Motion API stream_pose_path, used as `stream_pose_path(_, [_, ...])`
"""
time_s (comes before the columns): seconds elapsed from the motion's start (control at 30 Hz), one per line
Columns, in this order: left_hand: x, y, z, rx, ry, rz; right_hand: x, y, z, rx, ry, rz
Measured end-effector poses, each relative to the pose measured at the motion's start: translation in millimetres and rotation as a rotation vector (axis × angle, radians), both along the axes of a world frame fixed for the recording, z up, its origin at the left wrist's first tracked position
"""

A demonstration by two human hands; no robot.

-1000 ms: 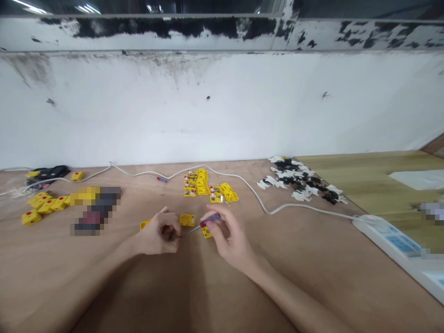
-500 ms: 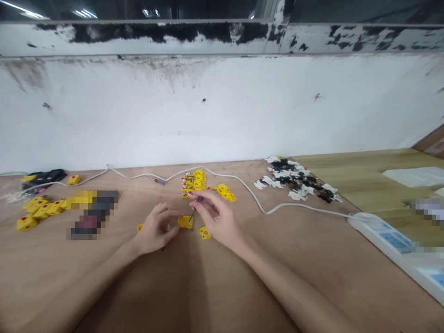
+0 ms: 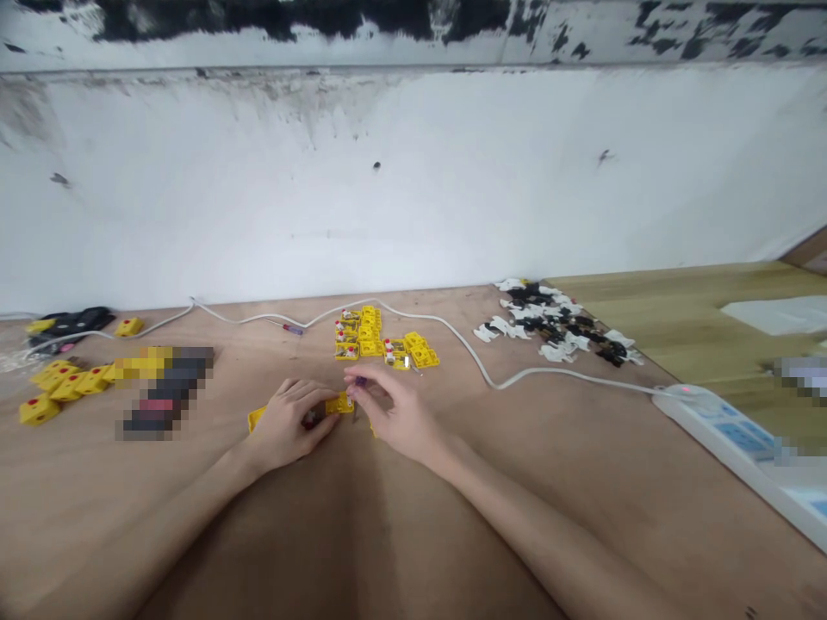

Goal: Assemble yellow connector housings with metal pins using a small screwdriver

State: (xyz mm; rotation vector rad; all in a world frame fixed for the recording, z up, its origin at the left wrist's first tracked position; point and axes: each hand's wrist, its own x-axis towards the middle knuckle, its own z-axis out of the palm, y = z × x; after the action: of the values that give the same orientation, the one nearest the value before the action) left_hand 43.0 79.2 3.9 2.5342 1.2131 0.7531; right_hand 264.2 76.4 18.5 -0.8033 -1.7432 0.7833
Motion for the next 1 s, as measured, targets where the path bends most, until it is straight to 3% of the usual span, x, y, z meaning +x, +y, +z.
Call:
stream_pose_path(0.13, [0.0,-0.9,-0.2,0.002,-0.001,-0.008,0.9,-1.0,5.5,0.031,0.0,-0.019])
stream_pose_path(0.47, [-0.4,-0.6,0.0,0.019,0.028,-0.042,-3.2,9.6,5.9,-0.013,0.234,-0.14])
stream_pose_path(1.0, [-2.5,0.3,-7.3,0.095,0.049,-0.064,-6.7,13.9,2.8,-0.002,0.197,-0.057])
